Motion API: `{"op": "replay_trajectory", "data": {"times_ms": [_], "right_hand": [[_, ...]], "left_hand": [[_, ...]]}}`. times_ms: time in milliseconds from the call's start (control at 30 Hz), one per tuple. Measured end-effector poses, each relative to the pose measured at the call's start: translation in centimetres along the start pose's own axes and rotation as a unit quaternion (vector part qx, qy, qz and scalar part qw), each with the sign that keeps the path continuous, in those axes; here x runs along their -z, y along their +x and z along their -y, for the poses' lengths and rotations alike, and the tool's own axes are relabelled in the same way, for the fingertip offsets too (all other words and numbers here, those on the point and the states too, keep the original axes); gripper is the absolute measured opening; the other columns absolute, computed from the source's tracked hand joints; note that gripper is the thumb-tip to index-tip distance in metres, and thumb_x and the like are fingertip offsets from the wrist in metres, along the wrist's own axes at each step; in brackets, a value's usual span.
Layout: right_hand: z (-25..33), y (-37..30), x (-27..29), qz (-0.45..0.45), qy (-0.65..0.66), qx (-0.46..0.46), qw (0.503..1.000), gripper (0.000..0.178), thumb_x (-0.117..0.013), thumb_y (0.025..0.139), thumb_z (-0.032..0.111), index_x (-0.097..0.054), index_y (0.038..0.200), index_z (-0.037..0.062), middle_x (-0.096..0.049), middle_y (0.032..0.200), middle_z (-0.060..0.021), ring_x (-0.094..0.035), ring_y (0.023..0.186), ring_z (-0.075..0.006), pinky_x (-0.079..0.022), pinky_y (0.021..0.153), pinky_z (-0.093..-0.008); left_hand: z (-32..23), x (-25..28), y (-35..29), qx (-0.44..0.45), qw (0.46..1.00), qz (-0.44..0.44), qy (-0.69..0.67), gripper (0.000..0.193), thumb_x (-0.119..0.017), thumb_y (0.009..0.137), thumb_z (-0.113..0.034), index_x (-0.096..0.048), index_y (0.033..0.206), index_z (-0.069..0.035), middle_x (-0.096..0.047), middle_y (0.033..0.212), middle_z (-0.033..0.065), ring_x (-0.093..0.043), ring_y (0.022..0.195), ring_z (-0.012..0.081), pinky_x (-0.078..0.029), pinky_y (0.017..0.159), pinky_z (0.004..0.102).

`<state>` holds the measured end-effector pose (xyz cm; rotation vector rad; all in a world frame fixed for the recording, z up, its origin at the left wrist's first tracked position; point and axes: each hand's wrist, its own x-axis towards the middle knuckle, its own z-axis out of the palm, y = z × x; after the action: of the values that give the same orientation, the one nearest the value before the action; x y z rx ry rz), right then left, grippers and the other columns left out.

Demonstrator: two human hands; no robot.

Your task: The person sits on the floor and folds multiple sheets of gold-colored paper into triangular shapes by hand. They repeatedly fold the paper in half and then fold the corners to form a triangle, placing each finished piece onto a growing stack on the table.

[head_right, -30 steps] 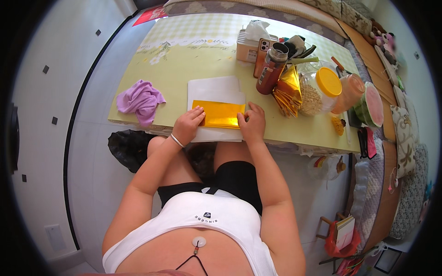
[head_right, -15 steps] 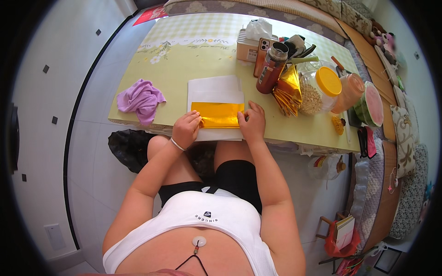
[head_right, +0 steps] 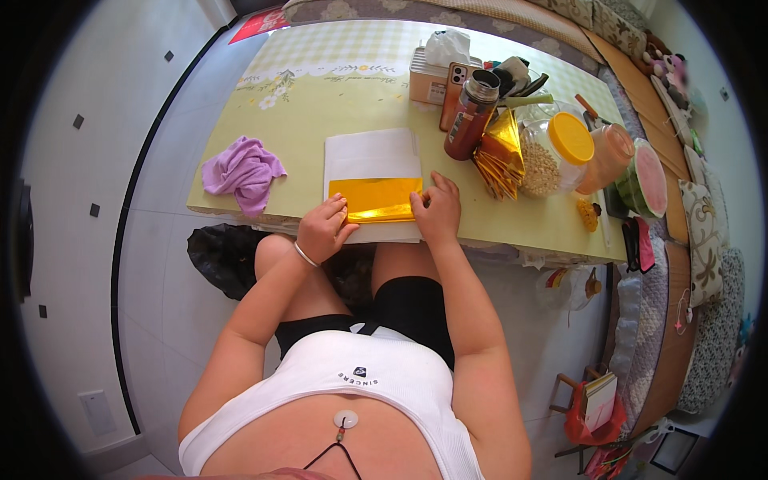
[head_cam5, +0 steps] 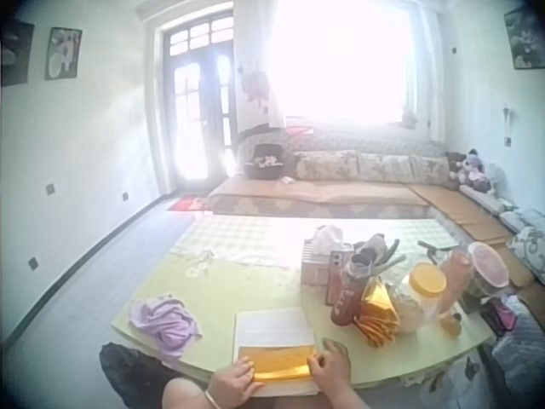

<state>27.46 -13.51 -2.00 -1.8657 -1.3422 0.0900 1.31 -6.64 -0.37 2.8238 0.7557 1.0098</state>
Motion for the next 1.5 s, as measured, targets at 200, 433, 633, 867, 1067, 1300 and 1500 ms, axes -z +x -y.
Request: {"op": "replay_trajectory", "data": {"times_ms": [200, 433, 633, 867, 1067, 1300, 1500], "right_hand": [[-0.2, 0.2, 0.0, 0.005, 0.005, -0.001, 1.000, 0.030, -0.079, 0.078, 0.020, -0.057, 0.070, 0.0030, -0.059, 0.137, -0.0199, -0.050, 0.128, -0.0380, -0.040, 0.108, -0.0441], [2.3, 0.3, -0.6, -0.014, -0.159, 0.114, 0.981, 0.051, -0.072, 0.085, 0.024, -0.058, 0.127, 0.0010, -0.049, 0.148, -0.0198, -0.042, 0.139, -0.0366, -0.032, 0.115, -0.0474], [4.4, -5.3, -3.0, 0.177, -0.133, 0.277, 0.935, 0.077, -0.060, 0.093, 0.046, -0.037, 0.153, 0.0029, -0.032, 0.162, -0.0161, -0.028, 0.151, -0.0310, -0.019, 0.122, -0.0483], [0.7, -4.1, 3.6, 0.214, -0.196, 0.134, 0.947, 0.078, -0.058, 0.094, 0.051, -0.039, 0.151, 0.0017, -0.022, 0.165, -0.0167, -0.019, 0.153, -0.0310, -0.014, 0.124, -0.0482], [2.0, -1.4, 4.2, 0.094, 0.076, 0.068, 0.990, 0.051, -0.063, 0.093, 0.008, -0.048, 0.139, -0.0061, -0.066, 0.112, -0.0218, -0.070, 0.094, -0.0323, -0.058, 0.079, -0.0402], [2.8, 1.0, -0.1, 0.159, 0.358, -0.250, 0.885, 0.064, -0.055, 0.094, 0.000, -0.026, 0.151, -0.0075, -0.067, 0.088, -0.0148, -0.068, 0.064, -0.0170, -0.054, 0.055, -0.0243], [2.3, 3.2, -1.3, 0.105, 0.448, -0.279, 0.843, 0.062, -0.057, 0.095, 0.002, -0.028, 0.149, -0.0060, -0.069, 0.092, -0.0160, -0.070, 0.071, -0.0188, -0.058, 0.059, -0.0251]], "left_hand": [[-0.8, 0.1, 0.5, -0.001, 0.999, 0.031, 0.012, 0.037, -0.076, 0.081, -0.020, -0.070, 0.112, 0.000, -0.068, 0.107, 0.0183, -0.066, 0.109, 0.0364, -0.055, 0.093, 0.0420], [-0.7, -0.6, 0.2, -0.038, 0.991, 0.094, 0.090, 0.043, -0.071, 0.086, -0.027, -0.068, 0.125, -0.011, -0.062, 0.111, 0.0210, -0.061, 0.112, 0.0411, -0.052, 0.096, 0.0461], [-2.4, 1.4, 0.0, -0.028, 0.983, 0.145, 0.112, 0.064, -0.072, 0.083, -0.043, -0.061, 0.132, -0.004, -0.059, 0.127, 0.0241, -0.054, 0.123, 0.0470, -0.041, 0.110, 0.0500], [-0.1, 2.4, -2.8, 0.034, 0.993, 0.102, 0.045, 0.061, -0.076, 0.081, -0.036, -0.061, 0.128, -0.001, -0.059, 0.134, 0.0219, -0.055, 0.124, 0.0408, -0.041, 0.109, 0.0478], [4.1, 1.6, 3.8, 0.098, 0.995, 0.015, -0.004, 0.049, -0.085, 0.068, -0.020, -0.069, 0.111, -0.004, -0.068, 0.111, 0.0155, -0.060, 0.106, 0.0367, -0.049, 0.095, 0.0441], [6.9, 0.4, 7.5, 0.276, 0.922, 0.266, -0.051, 0.031, -0.088, 0.056, -0.014, -0.069, 0.079, -0.006, -0.071, 0.084, 0.0113, -0.067, 0.085, 0.0303, -0.055, 0.078, 0.0398], [6.7, 0.1, 6.5, 0.376, 0.901, 0.049, -0.211, 0.008, -0.069, 0.073, 0.002, -0.066, 0.079, -0.002, -0.069, 0.077, 0.0104, -0.067, 0.065, 0.0249, -0.052, 0.060, 0.0343]]}}
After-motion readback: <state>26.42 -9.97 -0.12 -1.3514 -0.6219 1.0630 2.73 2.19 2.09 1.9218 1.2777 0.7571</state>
